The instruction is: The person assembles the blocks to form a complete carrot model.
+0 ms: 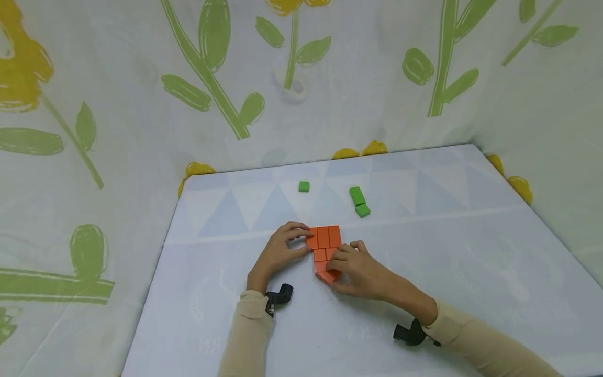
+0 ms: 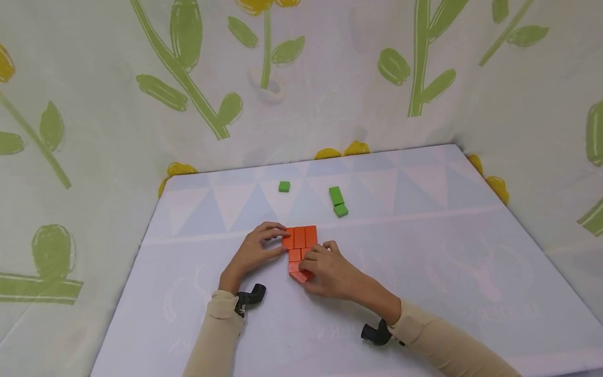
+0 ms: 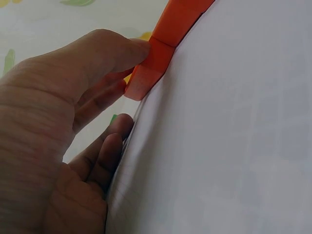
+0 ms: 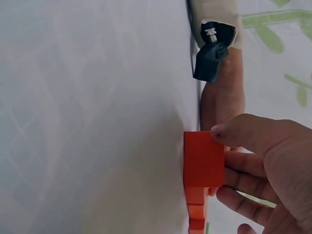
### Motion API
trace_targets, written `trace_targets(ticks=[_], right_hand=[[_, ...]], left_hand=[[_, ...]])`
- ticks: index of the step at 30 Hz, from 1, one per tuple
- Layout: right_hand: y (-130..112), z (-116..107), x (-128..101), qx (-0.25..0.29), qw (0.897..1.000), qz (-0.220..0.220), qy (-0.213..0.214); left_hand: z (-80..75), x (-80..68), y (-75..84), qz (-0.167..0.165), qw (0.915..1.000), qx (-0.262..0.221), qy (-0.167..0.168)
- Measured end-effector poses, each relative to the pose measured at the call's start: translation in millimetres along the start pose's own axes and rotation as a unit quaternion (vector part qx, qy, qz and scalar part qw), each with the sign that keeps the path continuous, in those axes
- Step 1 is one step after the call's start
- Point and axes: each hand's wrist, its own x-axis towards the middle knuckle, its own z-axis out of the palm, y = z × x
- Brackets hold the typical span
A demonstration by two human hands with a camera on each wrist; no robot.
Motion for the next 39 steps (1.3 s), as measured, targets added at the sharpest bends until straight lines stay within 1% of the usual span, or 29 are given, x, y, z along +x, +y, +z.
trace_targets(ticks=[4, 7, 9, 11, 13, 15, 18, 21, 23, 26, 29, 32, 33, 35, 37, 39], right_hand=[[2, 2, 0, 0.001, 1.0, -0.001, 0.001], [2, -1, 1, 0.017, 0.999, 0.014, -0.024], [4, -6, 2, 0.029, 0.998, 0.042, -0.041], [10, -16, 7, 0.039, 0.995, 0.078, -0.045], [21, -25, 13, 0.038, 0.992, 0.116, -0.029], [38, -33, 19, 0.028, 0.988, 0.151, -0.002], [67, -41, 29, 0.003, 0.979, 0.201, 0.035], [96, -43, 37, -0.016, 0.965, 0.26, 0.043], [113, -42, 41, -0.03, 0.954, 0.296, 0.032], [132, -39, 43, -0.049, 0.938, 0.342, 0.003], [143, -36, 43, -0.062, 0.925, 0.374, -0.028], [147, -35, 42, -0.049, 0.914, 0.4, -0.049], [148, -35, 42, -0.042, 0.911, 0.407, -0.054], [150, -35, 42, -0.027, 0.907, 0.418, -0.049], [151, -36, 42, -0.012, 0.908, 0.418, -0.029], [153, -35, 42, 0.001, 0.913, 0.409, -0.003]], left_hand=[[-0.6, 0.6, -0.5, 0.005, 1.0, 0.003, 0.003], [-0.4, 0.4, -1.0, 0.006, 1.0, 0.005, 0.0], [-0.3, 0.2, -1.1, 0.004, 1.0, 0.003, -0.003], [-1.5, 1.1, -0.2, 0.004, 1.0, 0.002, -0.005], [-2.7, 1.9, 0.5, 0.0, 1.0, 0.002, -0.006], [-3.3, 2.2, 0.7, -0.001, 1.0, 0.004, -0.004], [-3.2, 1.2, 0.5, -0.011, 0.9999, 0.011, -0.001], [-1.8, -0.8, 0.5, -0.018, 0.9997, 0.013, -0.004], [0.0, -1.9, 0.4, -0.024, 0.9996, 0.012, -0.008], [3.9, -2.3, -1.2, -0.027, 0.9996, 0.006, -0.012], [8.1, -2.1, -2.3, -0.023, 0.9997, 0.002, -0.009], [9.6, -1.3, -0.5, -0.019, 0.9998, 0.006, -0.01], [9.6, -0.8, 0.5, -0.017, 0.9997, 0.01, -0.011], [9.1, 0.3, 3.0, -0.013, 0.9997, 0.015, -0.012], [8.4, 1.3, 5.2, -0.007, 0.9998, 0.016, -0.012], [7.7, 1.8, 6.7, -0.002, 0.9997, 0.021, -0.013]])
